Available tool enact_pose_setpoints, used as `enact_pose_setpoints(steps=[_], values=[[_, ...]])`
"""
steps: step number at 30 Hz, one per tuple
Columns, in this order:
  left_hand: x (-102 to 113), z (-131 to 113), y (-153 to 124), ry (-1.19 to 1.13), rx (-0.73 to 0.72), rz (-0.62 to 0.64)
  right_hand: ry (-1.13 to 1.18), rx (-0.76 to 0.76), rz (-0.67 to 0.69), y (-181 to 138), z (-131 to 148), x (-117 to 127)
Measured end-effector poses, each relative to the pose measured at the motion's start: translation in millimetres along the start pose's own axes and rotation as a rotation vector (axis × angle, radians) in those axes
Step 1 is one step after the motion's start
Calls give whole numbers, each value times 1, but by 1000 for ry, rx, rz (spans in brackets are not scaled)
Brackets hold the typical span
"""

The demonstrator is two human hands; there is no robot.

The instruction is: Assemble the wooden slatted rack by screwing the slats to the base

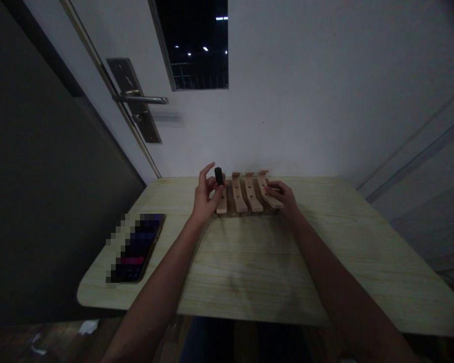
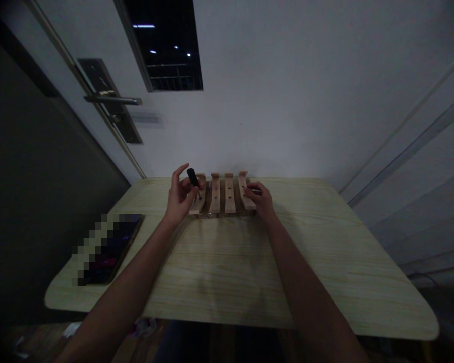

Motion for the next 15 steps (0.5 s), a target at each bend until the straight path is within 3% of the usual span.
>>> enact_pose_setpoints(steps=[6,10,15], values=[[0,13,-1,-30,58,-22,-36,10,-7,-4,6,-1],[3,10,0,-64,61,-84,-49,10,-15,-5,7,-1],[33,-4,2,37,-36,-287,-69,18,-30,-5,7,0]])
Point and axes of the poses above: each hand's wrist, its own y-axis towards the middle knuckle, its own x-axis out of the back of the hand, z = x × y, the point moved 8 cm from there along y, towards the middle knuckle, and after that the axes turned 9 degrees about z, right-handed, at the moved point
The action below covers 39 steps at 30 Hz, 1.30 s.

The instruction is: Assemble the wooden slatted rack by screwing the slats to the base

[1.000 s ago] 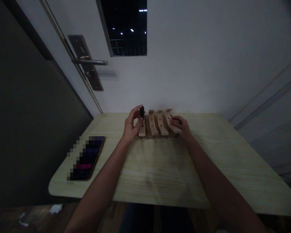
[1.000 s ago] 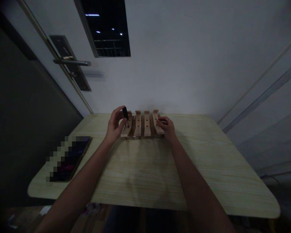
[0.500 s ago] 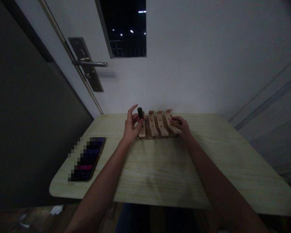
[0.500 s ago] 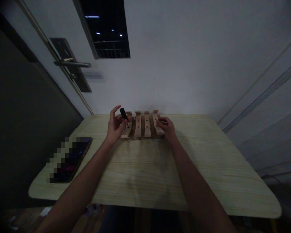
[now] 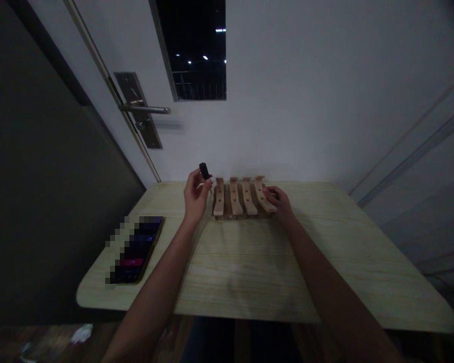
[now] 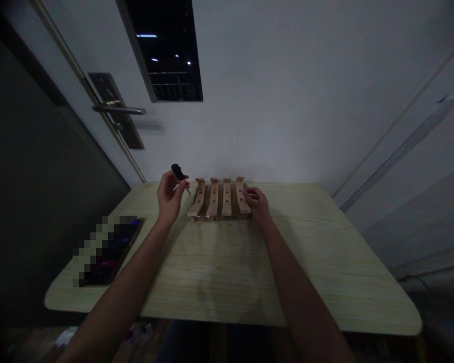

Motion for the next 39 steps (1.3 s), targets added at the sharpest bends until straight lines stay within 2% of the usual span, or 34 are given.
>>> enact_pose_setpoints(steps=[2,5,9,12,15,18,22,26,29,33,36,39], values=[[13,7,1,96,29,-62,-9,8,-7,0,0,1],[16,35,-1,155,195,26,-19,28,-17,0,0,1],[12,62,-9,84,383,55,-7,21,-8,0,-4,1],[10,57,-8,72,339,26,11,11,-22,1,-8,4],[12,54,-9,235,319,26,65,-14,-56,1,-15,9],[13,63,-14,459,376,93,74,-7,-57,2,-18,11],[7,67,-19,753,332,231,24,15,-17,2,-16,8],[1,65,-21,886,343,311,52,8,-20,0,-18,6],[-2,64,-21,897,371,350,55,-7,-68,1,-23,9],[-6,54,-16,883,285,325,-47,-18,-49,5,-25,7],[-16,52,-16,767,279,378,-80,26,41,7,-19,1],[-19,50,-18,578,310,315,-36,82,30,5,-7,2]])
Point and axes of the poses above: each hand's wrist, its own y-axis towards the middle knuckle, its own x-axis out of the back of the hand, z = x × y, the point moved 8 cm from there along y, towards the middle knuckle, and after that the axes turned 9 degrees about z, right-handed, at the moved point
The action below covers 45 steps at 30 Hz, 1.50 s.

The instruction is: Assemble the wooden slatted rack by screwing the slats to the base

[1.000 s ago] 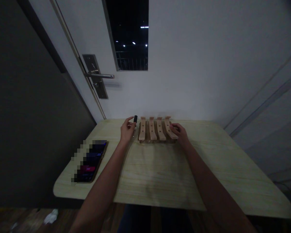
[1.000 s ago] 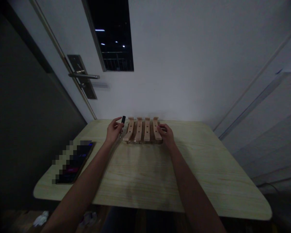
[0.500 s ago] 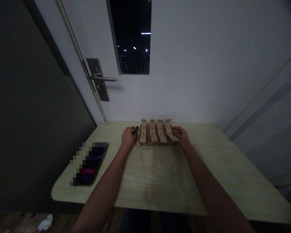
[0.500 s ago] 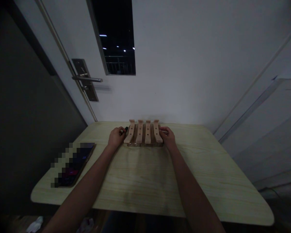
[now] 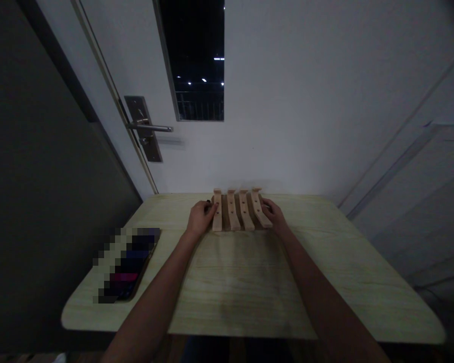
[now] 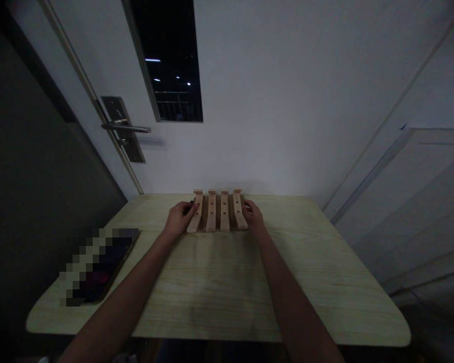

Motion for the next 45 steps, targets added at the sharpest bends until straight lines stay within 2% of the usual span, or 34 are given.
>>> enact_pose_setpoints(steps=[2,5,8,11,17,23,26,29,32,33,35,38,41,45], values=[[-1,-1,-2,-198,-7,-31,22,49,-42,-1,12,3],[-11,-5,-4,-542,-52,21,88,135,-103,-3,29,5],[-19,-8,-5,-699,-60,69,158,151,25,-3,34,-10],[-21,-7,-5,-691,-59,51,115,163,69,-4,30,-16],[-23,-2,-3,-669,-55,33,-322,266,2,-12,45,-17],[-31,1,-2,-803,-34,162,-423,292,45,-16,51,-24],[-35,4,-2,-839,-1,183,-466,290,62,-15,48,-25],[-35,4,-3,-845,17,155,-590,310,-33,-20,60,-22],[-35,2,-3,-851,40,145,-824,227,-248,-32,84,-17],[-35,1,-4,-856,45,148,-904,187,-245,-35,91,-22],[-35,0,-4,-872,46,152,-1036,131,-125,-39,99,-38],[-35,0,-4,-877,45,148,-1108,78,45,-44,100,-60],[-35,0,-3,-863,41,146,-1113,32,87,-44,94,-67],[-36,1,-2,-871,39,159,-1123,22,74,-42,89,-67]])
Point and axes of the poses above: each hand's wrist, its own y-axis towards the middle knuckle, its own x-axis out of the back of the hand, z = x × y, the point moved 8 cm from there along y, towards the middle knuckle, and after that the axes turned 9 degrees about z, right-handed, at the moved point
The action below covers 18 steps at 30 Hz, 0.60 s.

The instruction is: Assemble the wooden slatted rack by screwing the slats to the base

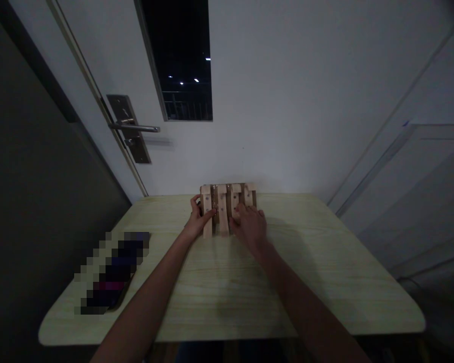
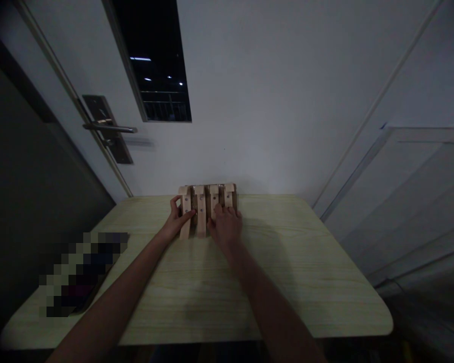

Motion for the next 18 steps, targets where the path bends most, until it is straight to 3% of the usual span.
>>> enact_pose_setpoints(steps=[5,11,18], values=[[-1,1,0,-20,-14,4,-21,5,-22,-2,3,4],[-1,0,0,22,-21,17,-55,118,-38,-10,27,5],[-2,2,0,38,-34,13,-61,98,-28,-11,41,1]])
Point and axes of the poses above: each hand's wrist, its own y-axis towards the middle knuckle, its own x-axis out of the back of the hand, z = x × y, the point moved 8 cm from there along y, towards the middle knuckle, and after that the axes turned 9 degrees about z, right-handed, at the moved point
